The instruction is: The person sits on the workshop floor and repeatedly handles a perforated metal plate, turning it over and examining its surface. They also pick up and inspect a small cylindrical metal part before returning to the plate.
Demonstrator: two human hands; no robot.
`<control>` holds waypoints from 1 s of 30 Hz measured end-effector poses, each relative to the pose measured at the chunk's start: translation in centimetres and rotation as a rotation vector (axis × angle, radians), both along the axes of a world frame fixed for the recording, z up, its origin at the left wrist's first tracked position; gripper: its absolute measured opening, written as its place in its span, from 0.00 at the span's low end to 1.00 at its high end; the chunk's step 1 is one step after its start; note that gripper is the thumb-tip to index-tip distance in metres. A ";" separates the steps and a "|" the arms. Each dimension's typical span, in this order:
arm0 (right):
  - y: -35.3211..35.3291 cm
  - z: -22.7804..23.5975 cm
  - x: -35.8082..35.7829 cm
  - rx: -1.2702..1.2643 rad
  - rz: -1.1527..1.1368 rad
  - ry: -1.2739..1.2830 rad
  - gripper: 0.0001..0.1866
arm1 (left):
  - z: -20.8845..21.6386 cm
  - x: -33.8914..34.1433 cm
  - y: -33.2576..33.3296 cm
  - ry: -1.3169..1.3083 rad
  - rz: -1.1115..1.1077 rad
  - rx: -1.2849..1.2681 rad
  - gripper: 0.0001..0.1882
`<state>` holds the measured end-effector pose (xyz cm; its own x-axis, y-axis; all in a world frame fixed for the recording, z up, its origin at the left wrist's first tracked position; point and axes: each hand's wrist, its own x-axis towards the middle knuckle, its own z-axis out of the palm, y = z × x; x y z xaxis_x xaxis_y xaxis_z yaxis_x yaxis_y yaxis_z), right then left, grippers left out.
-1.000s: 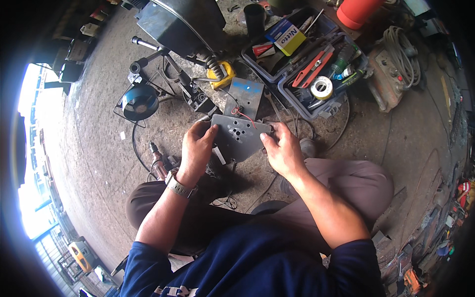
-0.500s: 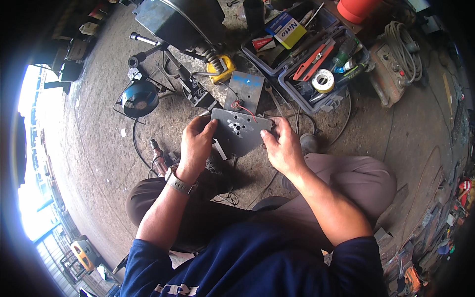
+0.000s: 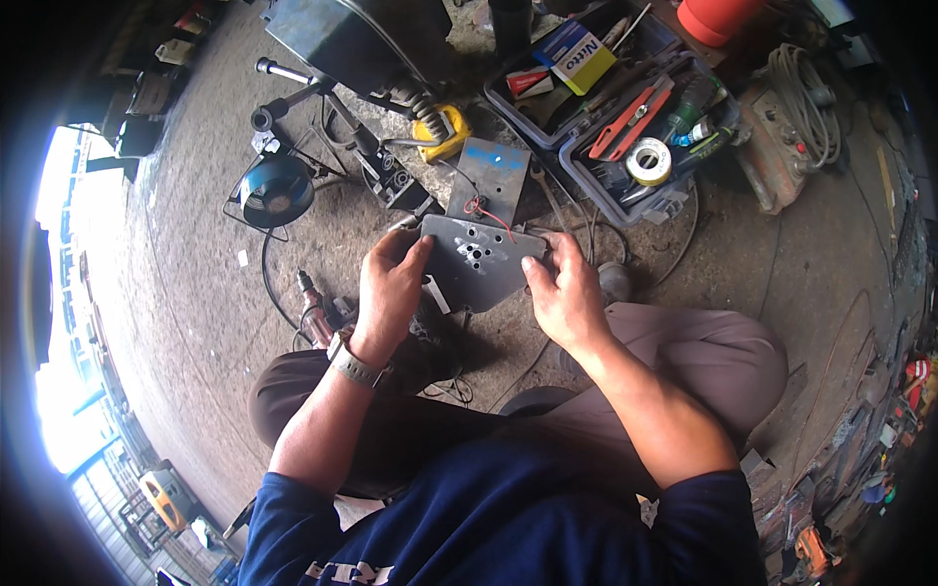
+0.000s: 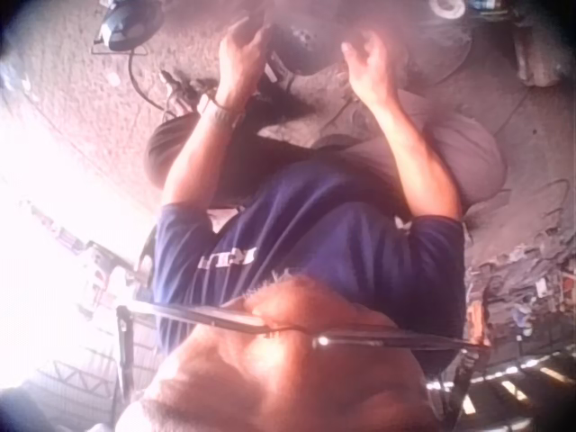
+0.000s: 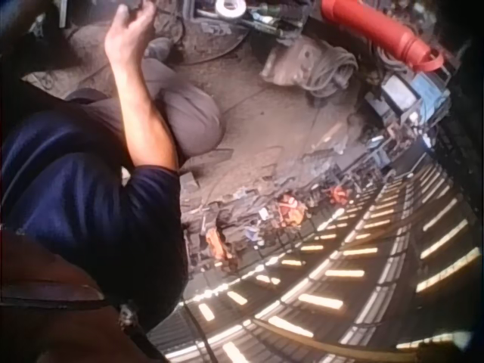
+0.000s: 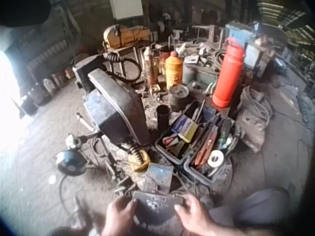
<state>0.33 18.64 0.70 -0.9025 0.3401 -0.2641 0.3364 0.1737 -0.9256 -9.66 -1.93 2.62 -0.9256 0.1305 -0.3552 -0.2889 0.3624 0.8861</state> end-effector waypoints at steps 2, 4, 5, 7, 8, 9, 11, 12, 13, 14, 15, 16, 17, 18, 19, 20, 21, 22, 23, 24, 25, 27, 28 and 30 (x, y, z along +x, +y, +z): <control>0.0 -0.4 0.0 -0.014 -0.008 -0.002 0.18 | -0.5 -0.1 -0.1 0.009 0.002 0.028 0.15; 0.1 -0.7 0.0 -0.008 -0.008 0.002 0.18 | -0.3 -0.2 0.0 0.016 -0.021 -0.034 0.15; 0.1 -0.8 0.0 -0.004 -0.008 0.004 0.18 | -0.1 -0.2 0.1 0.019 -0.033 -0.065 0.15; 0.1 -0.5 -0.2 0.019 0.004 -0.026 0.18 | 0.2 -0.2 0.2 0.022 -0.030 -0.095 0.15; 0.1 -0.3 -0.3 0.032 0.008 -0.040 0.18 | 0.4 -0.3 0.3 0.026 -0.030 -0.108 0.16; 0.1 -0.4 -0.3 0.029 0.006 -0.035 0.18 | 0.6 -0.4 0.3 -0.002 -0.038 -0.116 0.15; 0.0 -0.4 -0.3 0.024 0.001 -0.025 0.18 | 0.8 -0.5 0.2 -0.056 -0.054 -0.131 0.15; 0.0 -0.3 -0.3 0.043 0.006 -0.039 0.18 | 0.6 -0.5 0.1 -0.054 -0.052 -0.123 0.15; 0.0 0.0 -0.4 0.061 0.011 -0.052 0.18 | 0.4 -0.4 0.0 -0.052 -0.050 -0.115 0.15; 0.0 0.1 -0.5 0.081 0.015 -0.063 0.18 | 0.3 -0.4 0.0 -0.048 -0.050 -0.105 0.15; 0.0 0.0 -0.4 0.084 0.018 -0.047 0.18 | 0.3 -0.4 0.1 -0.041 -0.046 -0.112 0.15; -0.1 -0.2 -0.3 0.087 0.020 -0.030 0.18 | 0.4 -0.4 0.1 -0.035 -0.042 -0.118 0.15; -0.1 -0.4 -0.3 0.097 0.019 -0.010 0.18 | 0.5 -0.3 0.2 -0.024 -0.041 -0.117 0.15; 0.0 0.0 -0.5 0.055 -0.004 0.016 0.18 | 0.5 -0.4 0.4 -0.030 -0.030 -0.093 0.15; -0.6 0.7 -0.4 0.095 0.003 -0.015 0.18 | 0.3 -0.1 -0.2 -0.035 -0.021 -0.070 0.16; -0.6 -0.7 -0.2 0.096 -0.016 0.022 0.18 | -1.1 0.0 -0.5 -0.026 0.014 0.001 0.14; -0.5 -2.6 0.2 0.093 -0.039 0.057 0.18 | 0.1 0.1 0.4 -0.035 0.040 0.084 0.13; -0.4 -2.7 0.1 0.097 -0.044 0.050 0.18 | 0.1 -0.1 0.3 -0.063 0.030 0.048 0.12; -0.4 -2.4 0.1 0.089 -0.044 0.043 0.18 | -0.3 -0.1 0.1 -0.074 0.023 0.055 0.13; -0.5 -1.6 -0.2 0.118 -0.028 0.001 0.18 | -0.5 -0.1 -0.2 -0.069 0.032 0.049 0.13; -0.4 -2.1 -0.2 0.148 -0.015 0.035 0.19 | -0.5 -0.1 -0.1 -0.066 0.040 0.044 0.13; -0.3 -1.1 -0.4 0.177 0.014 -0.035 0.21 | 0.3 -0.2 0.3 -0.075 0.032 0.020 0.13; -0.1 -0.8 -0.5 0.186 0.024 -0.059 0.23 | 0.7 -0.3 0.6 -0.080 0.028 0.008 0.13; -0.2 -0.2 -0.5 0.248 0.032 -0.072 0.25 | 0.3 -0.4 0.2 -0.094 0.026 0.015 0.13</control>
<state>-0.22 18.43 0.46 -0.8958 0.3738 -0.2406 0.3908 0.4041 -0.8270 -10.02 -1.70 2.91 -0.8916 0.1131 -0.4385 -0.3797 0.3409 0.8600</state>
